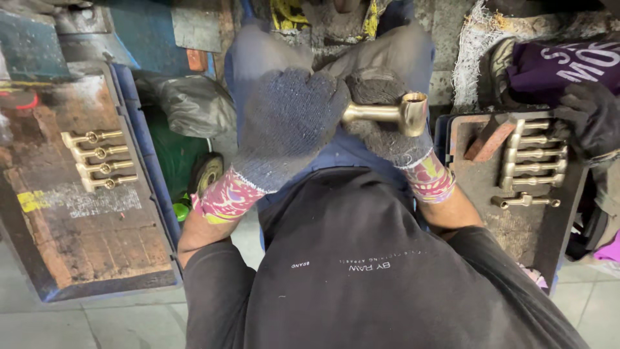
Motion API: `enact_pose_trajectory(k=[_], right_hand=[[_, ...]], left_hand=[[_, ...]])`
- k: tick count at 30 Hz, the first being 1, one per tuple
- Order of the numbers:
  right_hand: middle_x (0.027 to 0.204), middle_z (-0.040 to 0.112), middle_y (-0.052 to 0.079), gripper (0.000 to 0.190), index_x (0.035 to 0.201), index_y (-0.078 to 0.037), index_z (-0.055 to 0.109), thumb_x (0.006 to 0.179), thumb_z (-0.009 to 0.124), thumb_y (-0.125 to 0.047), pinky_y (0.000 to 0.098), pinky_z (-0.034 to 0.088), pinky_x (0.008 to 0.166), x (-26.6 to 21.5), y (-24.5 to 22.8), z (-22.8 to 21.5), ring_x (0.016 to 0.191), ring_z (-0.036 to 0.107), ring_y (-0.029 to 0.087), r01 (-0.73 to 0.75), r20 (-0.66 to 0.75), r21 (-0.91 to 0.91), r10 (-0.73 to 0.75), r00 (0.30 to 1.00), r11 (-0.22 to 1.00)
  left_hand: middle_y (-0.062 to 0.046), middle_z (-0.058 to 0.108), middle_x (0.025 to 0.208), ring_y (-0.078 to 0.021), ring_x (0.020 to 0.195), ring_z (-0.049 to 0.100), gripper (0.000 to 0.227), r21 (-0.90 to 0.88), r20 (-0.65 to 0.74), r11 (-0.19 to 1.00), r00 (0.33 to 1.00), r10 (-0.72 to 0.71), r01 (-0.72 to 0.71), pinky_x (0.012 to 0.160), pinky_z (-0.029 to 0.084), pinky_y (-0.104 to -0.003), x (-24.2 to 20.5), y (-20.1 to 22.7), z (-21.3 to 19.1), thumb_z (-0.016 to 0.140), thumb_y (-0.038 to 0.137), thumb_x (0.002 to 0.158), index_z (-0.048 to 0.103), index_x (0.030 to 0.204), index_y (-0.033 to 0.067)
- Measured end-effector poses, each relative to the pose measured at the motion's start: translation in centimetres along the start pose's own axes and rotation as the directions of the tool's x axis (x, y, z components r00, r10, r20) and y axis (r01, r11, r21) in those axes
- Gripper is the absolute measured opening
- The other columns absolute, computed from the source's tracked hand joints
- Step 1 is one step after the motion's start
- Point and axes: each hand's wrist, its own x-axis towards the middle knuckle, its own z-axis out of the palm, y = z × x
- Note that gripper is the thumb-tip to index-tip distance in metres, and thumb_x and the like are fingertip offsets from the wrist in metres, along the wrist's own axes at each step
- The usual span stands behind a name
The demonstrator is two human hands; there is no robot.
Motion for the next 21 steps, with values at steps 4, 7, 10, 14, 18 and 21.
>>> enact_pose_trajectory(k=[4, 7, 10, 14, 18, 21], right_hand=[[0.109, 0.066, 0.011, 0.026, 0.123, -0.001, 0.053, 0.11, 0.061, -0.022, 0.0357, 0.052, 0.088, 1.8, -1.1, 0.2, 0.096, 0.063, 0.02, 0.048, -0.032, -0.11, -0.051, 0.998, 0.993], [0.107, 0.067, 0.01, 0.025, 0.12, -0.001, 0.052, 0.111, 0.058, -0.023, 0.035, 0.051, 0.087, 6.5, 0.1, 0.2, 0.094, 0.062, 0.019, 0.024, -0.069, -0.052, -0.027, 0.997, 0.998], [0.109, 0.068, 0.008, 0.028, 0.123, -0.004, 0.053, 0.108, 0.06, -0.027, 0.0325, 0.053, 0.088, 10.8, 2.6, -0.6, 0.096, 0.064, 0.017, -0.373, 0.017, 0.18, 0.376, 0.927, 0.91], [0.109, 0.07, 0.013, 0.034, 0.128, -0.001, 0.061, 0.102, 0.069, -0.022, 0.0377, 0.052, 0.088, 12.5, 5.3, -1.6, 0.102, 0.068, 0.023, -0.288, 0.004, -0.493, 0.333, 0.943, 0.821], [0.103, 0.071, 0.013, 0.023, 0.117, -0.002, 0.067, 0.102, 0.071, -0.018, 0.0373, 0.053, 0.085, 12.2, 6.6, -1.9, 0.095, 0.068, 0.022, -0.363, -0.066, -0.479, 0.38, 0.923, 0.799], [0.099, 0.07, 0.01, 0.029, 0.12, -0.002, 0.06, 0.098, 0.07, -0.018, 0.0355, 0.053, 0.082, 13.0, 7.0, -1.8, 0.092, 0.068, 0.02, -0.438, -0.093, -0.41, 0.441, 0.893, 0.8]], left_hand=[[-0.007, 0.06, 0.094, -0.0277, 0.089, 0.06, 0.025, -0.11, 0.053, 0.994, 0.998, -0.016, 0.022, 0.074, 0.046, -0.044, 0.1, -2.5, 4.9, 0.071, 0.024, 0.081, 0.066, 0.102, 0.0117], [-0.008, 0.06, 0.086, -0.0298, 0.088, 0.062, 0.02, -0.233, 0.105, 0.968, 0.992, -0.074, 0.097, 0.074, 0.048, -0.045, 0.8, -6.4, 12.4, 0.075, 0.026, 0.077, 0.064, 0.088, 0.0133], [-0.009, 0.063, 0.097, -0.0314, 0.096, 0.064, 0.026, -0.339, 0.026, 0.932, 0.992, -0.126, 0.128, 0.082, 0.052, -0.045, 0.7, -9.6, 19.9, 0.075, 0.026, 0.083, 0.067, 0.105, 0.013], [-0.014, 0.066, 0.095, -0.0374, 0.092, 0.064, 0.042, -0.449, 0.285, 0.835, 0.937, -0.204, 0.318, 0.077, 0.05, -0.05, -0.1, -11.6, 25.4, 0.08, 0.034, 0.071, 0.07, 0.104, 0.01], [-0.016, 0.065, 0.097, -0.0376, 0.096, 0.064, 0.037, -0.407, 0.456, 0.787, 0.85, -0.263, 0.463, 0.081, 0.05, -0.05, 0.1, -12.1, 26.4, 0.078, 0.033, 0.074, 0.069, 0.102, 0.011], [-0.014, 0.065, 0.101, -0.0365, 0.1, 0.064, 0.037, -0.43, 0.463, 0.785, 0.855, -0.233, 0.446, 0.083, 0.051, -0.049, 0.9, -13.2, 26.2, 0.076, 0.031, 0.075, 0.068, 0.104, 0.0098]])
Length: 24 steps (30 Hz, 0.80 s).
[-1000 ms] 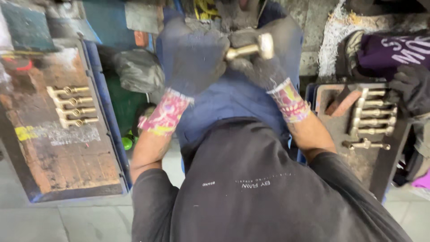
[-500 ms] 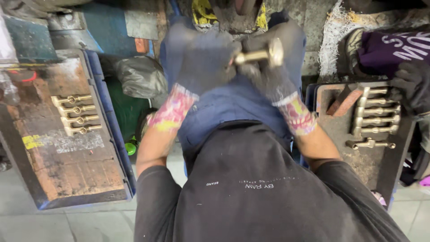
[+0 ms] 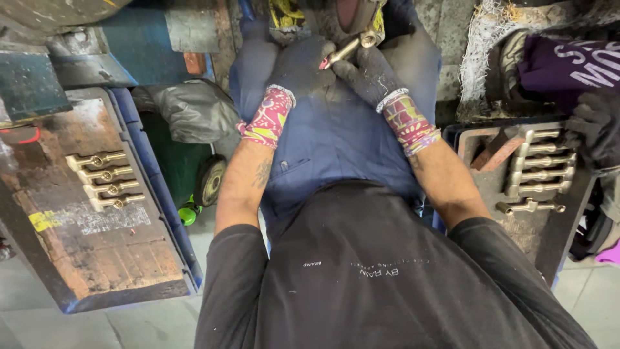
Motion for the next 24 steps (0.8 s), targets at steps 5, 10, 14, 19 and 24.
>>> enact_pose_trajectory(k=[5, 10, 14, 19, 24], right_hand=[[0.097, 0.072, 0.01, 0.024, 0.116, -0.001, 0.067, 0.1, 0.071, -0.019, 0.0366, 0.054, 0.08, -0.5, -0.1, 0.7, 0.088, 0.068, 0.019, 0.116, 0.027, 0.012, -0.116, 0.993, 0.993], [0.091, 0.067, 0.011, 0.024, 0.116, -0.002, 0.069, 0.102, 0.071, -0.022, 0.0364, 0.051, 0.077, -2.3, -1.0, 0.1, 0.084, 0.064, 0.019, 0.094, 0.074, -0.137, -0.084, 0.994, 0.986], [0.104, 0.067, 0.007, 0.025, 0.121, -0.001, 0.062, 0.105, 0.067, -0.02, 0.032, 0.055, 0.087, -6.5, -1.4, 0.8, 0.097, 0.066, 0.016, 0.133, -0.15, 0.54, -0.061, 0.987, 0.831], [0.104, 0.067, 0.006, 0.032, 0.13, -0.002, 0.056, 0.11, 0.055, -0.026, 0.0313, 0.056, 0.083, -12.3, -3.1, 2.9, 0.094, 0.067, 0.016, -0.089, 0.058, 0.921, 0.093, 0.994, 0.378], [0.087, 0.066, 0.007, 0.038, 0.133, -0.003, 0.054, 0.109, 0.054, -0.033, 0.0298, 0.055, 0.069, -15.5, -5.1, 2.7, 0.077, 0.068, 0.017, -0.022, 0.045, 0.738, -0.016, 0.999, 0.674]], left_hand=[[-0.016, 0.064, 0.097, -0.0391, 0.094, 0.062, 0.045, 0.048, -0.076, 0.997, 0.995, 0.065, -0.061, 0.08, 0.049, -0.05, -1.4, -0.1, 0.7, 0.079, 0.034, 0.074, 0.07, 0.111, 0.0105], [-0.013, 0.065, 0.097, -0.0337, 0.095, 0.066, 0.036, 0.062, -0.012, 0.997, 0.999, 0.046, -0.045, 0.079, 0.052, -0.046, -3.4, 3.5, -1.8, 0.078, 0.033, 0.078, 0.07, 0.106, 0.0117], [-0.009, 0.067, 0.09, -0.0309, 0.088, 0.069, 0.034, 0.188, -0.316, 0.97, 0.926, 0.209, -0.154, 0.075, 0.054, -0.043, -7.3, 10.0, -4.0, 0.083, 0.041, 0.087, 0.069, 0.102, 0.0142], [-0.011, 0.07, 0.109, -0.0281, 0.101, 0.07, 0.037, -0.214, -0.349, 0.953, 0.928, 0.129, -0.213, 0.089, 0.055, -0.039, -11.9, 11.5, -4.9, 0.077, 0.029, 0.093, 0.067, 0.123, 0.0091], [-0.011, 0.065, 0.134, -0.0248, 0.127, 0.062, 0.027, -0.33, -0.511, 0.92, 0.859, 0.013, -0.21, 0.111, 0.048, -0.041, -10.7, 9.2, 2.7, 0.058, 0.014, 0.107, 0.064, 0.132, 0.0067]])
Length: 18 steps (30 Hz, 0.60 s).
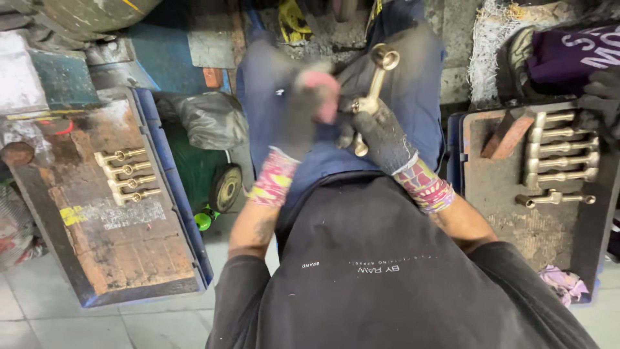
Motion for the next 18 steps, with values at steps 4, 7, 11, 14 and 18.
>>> enact_pose_trajectory(k=[4, 7, 11, 14, 18], right_hand=[[0.095, 0.066, 0.005, 0.045, 0.136, -0.004, 0.049, 0.103, 0.062, -0.032, 0.0283, 0.051, 0.063, 0.6, -1.3, 0.3, 0.078, 0.063, 0.015, 0.039, 0.064, -0.098, -0.033, 0.997, 0.994], [0.101, 0.067, 0.009, 0.05, 0.138, -0.006, 0.049, 0.1, 0.069, -0.032, 0.0342, 0.053, 0.07, 0.9, -3.4, -1.9, 0.084, 0.065, 0.022, 0.218, 0.117, -0.537, -0.184, 0.976, 0.815], [0.109, 0.07, 0.021, 0.054, 0.14, -0.003, 0.053, 0.099, 0.073, -0.031, 0.0455, 0.055, 0.083, 4.7, -6.1, -5.4, 0.096, 0.069, 0.037, 0.41, 0.368, -0.899, -0.241, 0.898, 0.153], [0.107, 0.071, 0.023, 0.059, 0.15, -0.007, 0.052, 0.098, 0.067, -0.03, 0.047, 0.054, 0.082, 7.8, -5.9, -6.3, 0.095, 0.07, 0.038, 0.218, 0.238, -0.92, 0.023, 0.971, 0.325], [0.11, 0.072, 0.023, 0.049, 0.141, -0.003, 0.058, 0.103, 0.063, -0.033, 0.0476, 0.053, 0.082, 12.5, -5.7, -8.0, 0.099, 0.069, 0.04, 0.296, 0.335, -0.829, -0.003, 0.942, 0.475]], left_hand=[[-0.012, 0.066, 0.133, -0.0247, 0.119, 0.062, 0.018, -0.398, -0.034, 0.908, 0.987, -0.155, 0.129, 0.108, 0.049, -0.043, -1.1, -1.4, 3.9, 0.055, 0.013, 0.113, 0.066, 0.124, 0.0042], [-0.012, 0.067, 0.124, -0.0252, 0.111, 0.065, 0.014, -0.628, 0.167, 0.755, 0.98, -0.107, 0.189, 0.103, 0.053, -0.042, 1.5, -1.3, 2.7, 0.063, 0.017, 0.109, 0.063, 0.117, 0.0052], [-0.01, 0.067, 0.109, -0.0246, 0.111, 0.067, 0.029, -0.843, 0.445, 0.418, 0.876, 0.186, 0.339, 0.102, 0.057, -0.04, 5.4, -1.5, 0.2, 0.076, 0.025, 0.102, 0.054, 0.111, 0.0086], [-0.009, 0.072, 0.107, -0.0192, 0.1, 0.071, 0.045, -0.299, 0.254, 0.954, 0.966, 0.049, 0.03, 0.085, 0.058, -0.032, 6.4, -3.8, 2.1, 0.068, 0.042, 0.101, 0.062, 0.12, 0.0009], [0.001, 0.062, 0.072, -0.0096, 0.063, 0.058, 0.038, -0.157, 0.461, 0.881, 0.822, -0.335, 0.446, 0.056, 0.047, -0.029, 8.1, -10.1, 5.6, 0.066, 0.045, 0.101, 0.065, 0.099, 0.0068]])
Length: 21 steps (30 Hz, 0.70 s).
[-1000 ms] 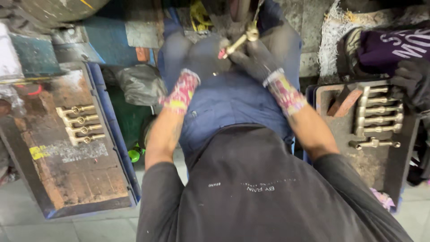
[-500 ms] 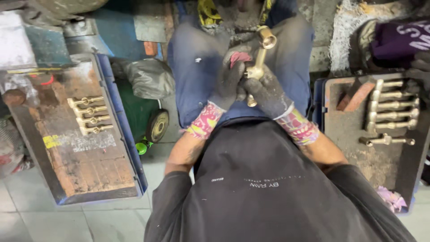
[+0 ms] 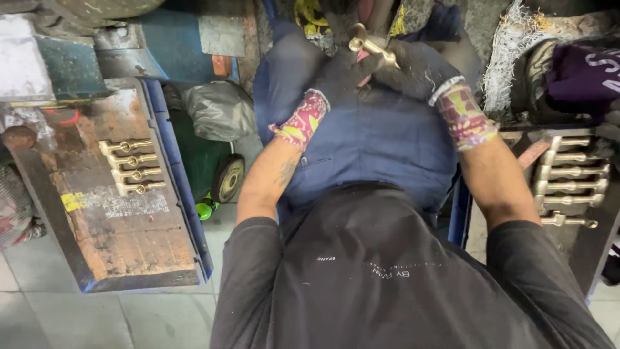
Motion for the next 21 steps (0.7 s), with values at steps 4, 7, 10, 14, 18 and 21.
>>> enact_pose_trajectory(k=[4, 7, 10, 14, 18, 21], right_hand=[[0.097, 0.071, 0.027, 0.05, 0.114, -0.001, 0.068, 0.096, 0.069, -0.047, 0.0503, 0.052, 0.079, 1.9, 3.1, 0.9, 0.092, 0.069, 0.045, -0.281, 0.006, -0.247, 0.291, 0.957, 0.927], [0.096, 0.07, 0.027, 0.051, 0.11, 0.0, 0.068, 0.095, 0.068, -0.049, 0.0514, 0.051, 0.079, 2.0, 5.0, 1.5, 0.091, 0.067, 0.046, -0.261, 0.006, -0.222, 0.269, 0.963, 0.94], [0.095, 0.07, 0.027, 0.049, 0.114, 0.0, 0.067, 0.096, 0.066, -0.045, 0.052, 0.051, 0.08, 2.1, 6.0, 1.5, 0.091, 0.067, 0.046, -0.179, 0.021, -0.228, 0.189, 0.982, 0.957], [0.093, 0.069, 0.028, 0.051, 0.116, 0.0, 0.067, 0.095, 0.065, -0.047, 0.0535, 0.05, 0.079, 1.6, 5.9, 1.7, 0.09, 0.067, 0.047, -0.208, 0.027, -0.271, 0.223, 0.974, 0.94], [0.088, 0.068, 0.029, 0.053, 0.112, 0.0, 0.067, 0.093, 0.065, -0.049, 0.0536, 0.05, 0.078, 0.0, 5.8, 1.2, 0.086, 0.067, 0.047, -0.306, 0.031, -0.258, 0.324, 0.945, 0.916], [0.085, 0.067, 0.028, 0.055, 0.106, 0.002, 0.065, 0.096, 0.067, -0.052, 0.0546, 0.05, 0.074, -1.7, 6.0, 1.4, 0.083, 0.065, 0.048, -0.232, -0.055, -0.31, 0.226, 0.973, 0.922]], left_hand=[[0.004, 0.054, 0.067, -0.0064, 0.057, 0.049, 0.035, -0.202, 0.042, 0.979, 0.999, 0.024, -0.015, 0.052, 0.039, -0.029, 3.0, -4.6, 0.3, 0.063, 0.04, 0.106, 0.064, 0.096, 0.0061], [0.005, 0.053, 0.066, -0.0057, 0.054, 0.046, 0.027, -0.35, 0.042, 0.936, 0.998, 0.049, -0.031, 0.051, 0.04, -0.028, 2.8, -6.4, 0.8, 0.062, 0.035, 0.103, 0.065, 0.103, 0.0083], [0.005, 0.052, 0.067, -0.0054, 0.055, 0.045, 0.023, -0.408, 0.04, 0.913, 0.998, 0.038, -0.019, 0.051, 0.04, -0.028, 3.6, -6.7, 0.9, 0.061, 0.031, 0.105, 0.063, 0.105, 0.0078], [0.004, 0.054, 0.069, -0.0062, 0.058, 0.049, 0.023, -0.382, 0.021, 0.924, 1.0, 0.0, 0.008, 0.051, 0.041, -0.029, 3.3, -6.6, 1.7, 0.064, 0.028, 0.107, 0.062, 0.104, 0.0053], [0.006, 0.054, 0.069, -0.0043, 0.057, 0.048, 0.025, -0.321, 0.051, 0.947, 0.999, 0.007, 0.01, 0.05, 0.039, -0.027, 3.5, -5.4, 3.0, 0.061, 0.03, 0.103, 0.063, 0.114, 0.008], [0.006, 0.052, 0.071, -0.0044, 0.059, 0.047, 0.031, -0.381, 0.125, 0.924, 0.992, 0.012, 0.037, 0.051, 0.041, -0.026, 3.2, -4.6, 4.0, 0.061, 0.035, 0.102, 0.061, 0.12, 0.0097]])
